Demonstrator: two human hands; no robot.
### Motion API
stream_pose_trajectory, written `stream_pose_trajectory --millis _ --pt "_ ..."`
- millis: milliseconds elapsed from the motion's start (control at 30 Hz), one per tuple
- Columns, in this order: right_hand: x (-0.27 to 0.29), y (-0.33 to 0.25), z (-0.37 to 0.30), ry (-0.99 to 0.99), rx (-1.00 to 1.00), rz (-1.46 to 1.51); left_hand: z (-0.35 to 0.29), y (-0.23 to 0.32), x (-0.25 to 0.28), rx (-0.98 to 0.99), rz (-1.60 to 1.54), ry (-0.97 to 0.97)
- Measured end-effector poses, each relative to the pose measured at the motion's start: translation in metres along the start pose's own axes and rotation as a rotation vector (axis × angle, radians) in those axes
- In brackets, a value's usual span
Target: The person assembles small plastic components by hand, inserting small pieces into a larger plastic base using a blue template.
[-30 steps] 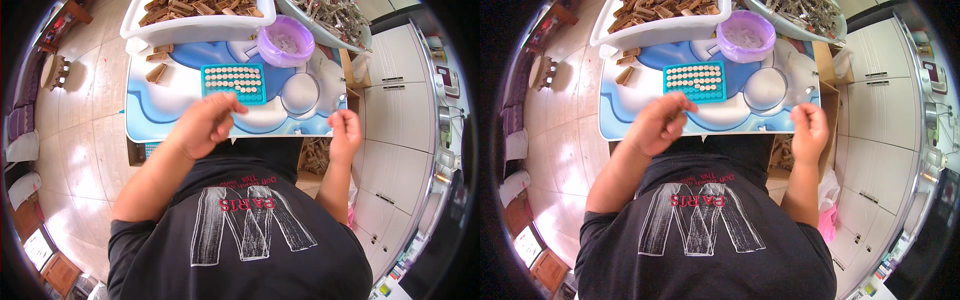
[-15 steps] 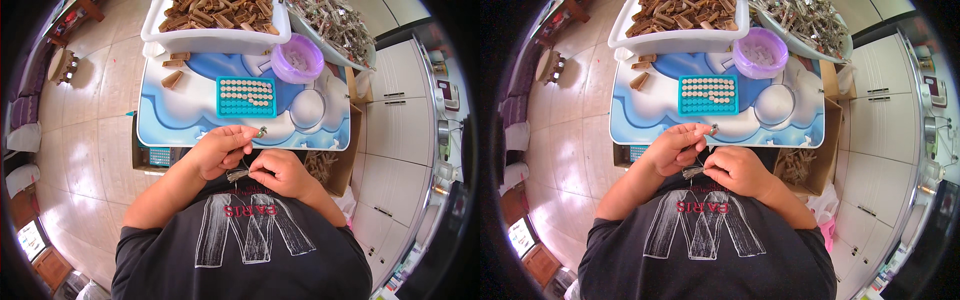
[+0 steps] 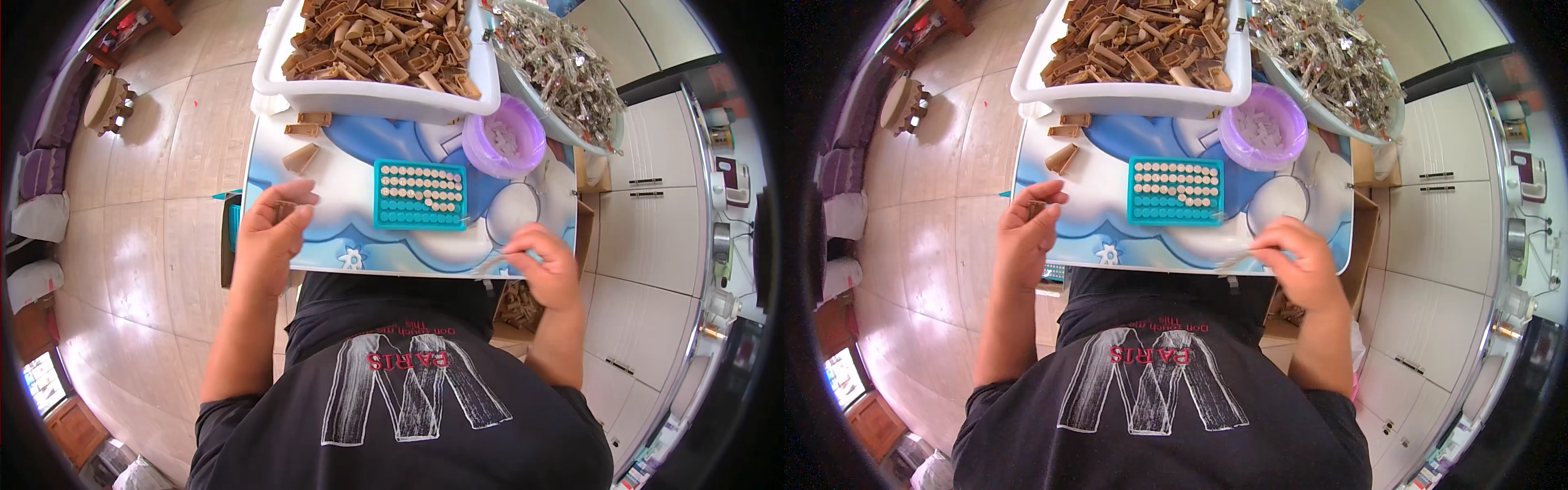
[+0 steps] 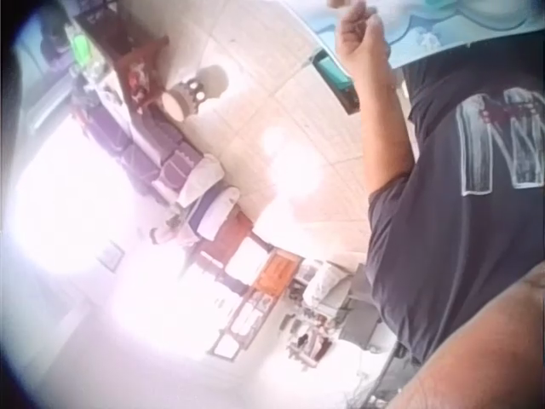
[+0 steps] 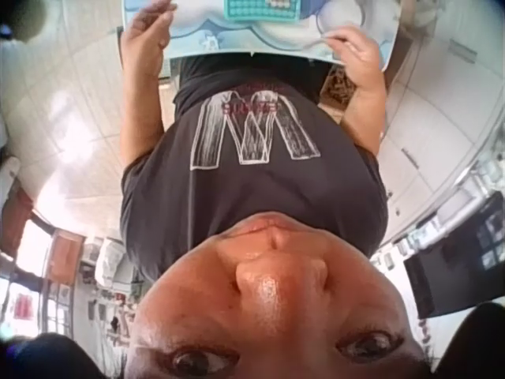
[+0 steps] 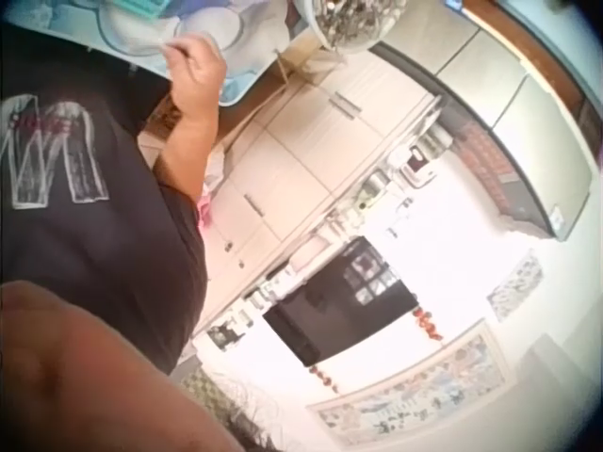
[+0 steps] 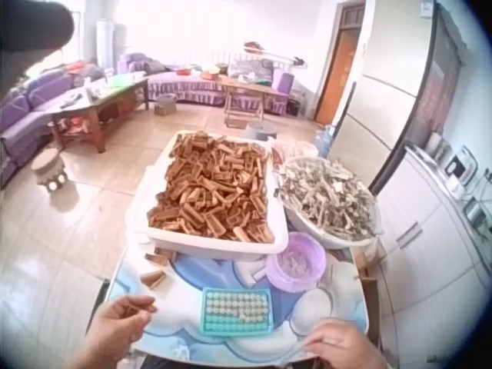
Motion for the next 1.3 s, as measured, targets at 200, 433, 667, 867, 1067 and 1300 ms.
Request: stream_pose_trajectory --millis 200,433,667,867,1067,1300 --pt "0.038 0.095 -0.044 0.152 -0.361 -0.048 0.033 0.076 -0.003 -0.223 -0.016 -0.026" --pt "0.079 0.068 -0.018 0.253 -0.433 -0.377 0.12 0.158 -0.054 -0.466 0.117 -0.143" --pt "0.098 -0.05 0.181 0.367 0.137 0.045 0.221 0.188 -0.089 -0.56 0.879 0.104" --pt "0.09 -0.034 0.348 0.308 0.218 -0.655 0.264 0.184 -0.128 -0.68 1.231 0.028" --pt "0.06 -0.033 0.396 0.144 0.424 -0.624 0.238 0.187 -0.161 -1.026 1.301 -0.214" --pt "0.014 -0.016 0.421 -0.11 -0.08 -1.013 0.308 0.147 -0.16 -0.619 1.556 -0.135"
Point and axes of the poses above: each hand's wrist, its own z-axis towards the middle knuckle, its own x-axis out of the back of the hand, y = z × x, the point moved 9 cm from there along z, towards the middle knuckle, and after that the axes turned 7 degrees about -z, right-handed, at the moved point
